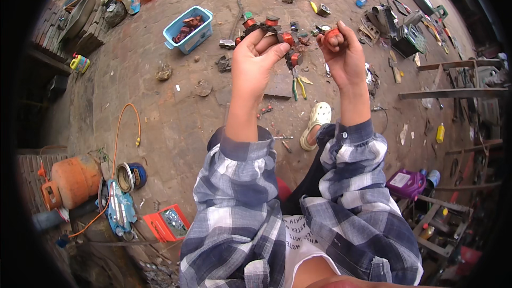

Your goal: The person sits on the ground and assembles small red and black mechanical components by hand, repeatedly attaching and detaching pieces to form a chain-like structure. The person handles the parts directly without visible tools.

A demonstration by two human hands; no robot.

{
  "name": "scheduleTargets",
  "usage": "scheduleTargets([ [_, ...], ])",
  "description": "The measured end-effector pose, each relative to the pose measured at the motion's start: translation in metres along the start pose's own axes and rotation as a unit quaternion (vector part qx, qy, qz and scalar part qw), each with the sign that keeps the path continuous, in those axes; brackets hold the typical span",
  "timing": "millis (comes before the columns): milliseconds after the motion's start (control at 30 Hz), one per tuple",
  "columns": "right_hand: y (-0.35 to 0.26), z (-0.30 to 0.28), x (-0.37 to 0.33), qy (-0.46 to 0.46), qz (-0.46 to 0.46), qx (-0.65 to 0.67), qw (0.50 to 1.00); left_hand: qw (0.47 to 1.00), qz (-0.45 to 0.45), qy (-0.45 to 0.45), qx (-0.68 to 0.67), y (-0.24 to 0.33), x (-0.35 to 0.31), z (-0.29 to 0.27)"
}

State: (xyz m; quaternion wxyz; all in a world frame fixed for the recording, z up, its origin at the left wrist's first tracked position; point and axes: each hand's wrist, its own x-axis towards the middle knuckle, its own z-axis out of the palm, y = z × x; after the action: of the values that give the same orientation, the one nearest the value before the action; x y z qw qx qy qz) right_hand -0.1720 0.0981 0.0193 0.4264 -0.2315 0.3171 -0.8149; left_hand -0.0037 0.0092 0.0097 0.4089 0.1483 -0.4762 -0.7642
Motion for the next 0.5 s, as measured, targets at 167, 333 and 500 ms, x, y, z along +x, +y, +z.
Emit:
scheduleTargets([
  [167,0.0,0.005,-0.004,0.069,0.009,-0.064,0.996,0.998,0.008,0.042,-0.048,-0.002,0.002,-0.003],
  [333,-0.007,0.009,-0.013,-0.101,0.025,-0.2,0.974,0.991,0.048,0.115,-0.05,-0.005,0.003,-0.006],
  [500,-0.013,0.022,-0.023,-0.274,0.042,-0.236,0.931,0.984,0.095,0.142,0.049,-0.006,0.004,-0.001],
])
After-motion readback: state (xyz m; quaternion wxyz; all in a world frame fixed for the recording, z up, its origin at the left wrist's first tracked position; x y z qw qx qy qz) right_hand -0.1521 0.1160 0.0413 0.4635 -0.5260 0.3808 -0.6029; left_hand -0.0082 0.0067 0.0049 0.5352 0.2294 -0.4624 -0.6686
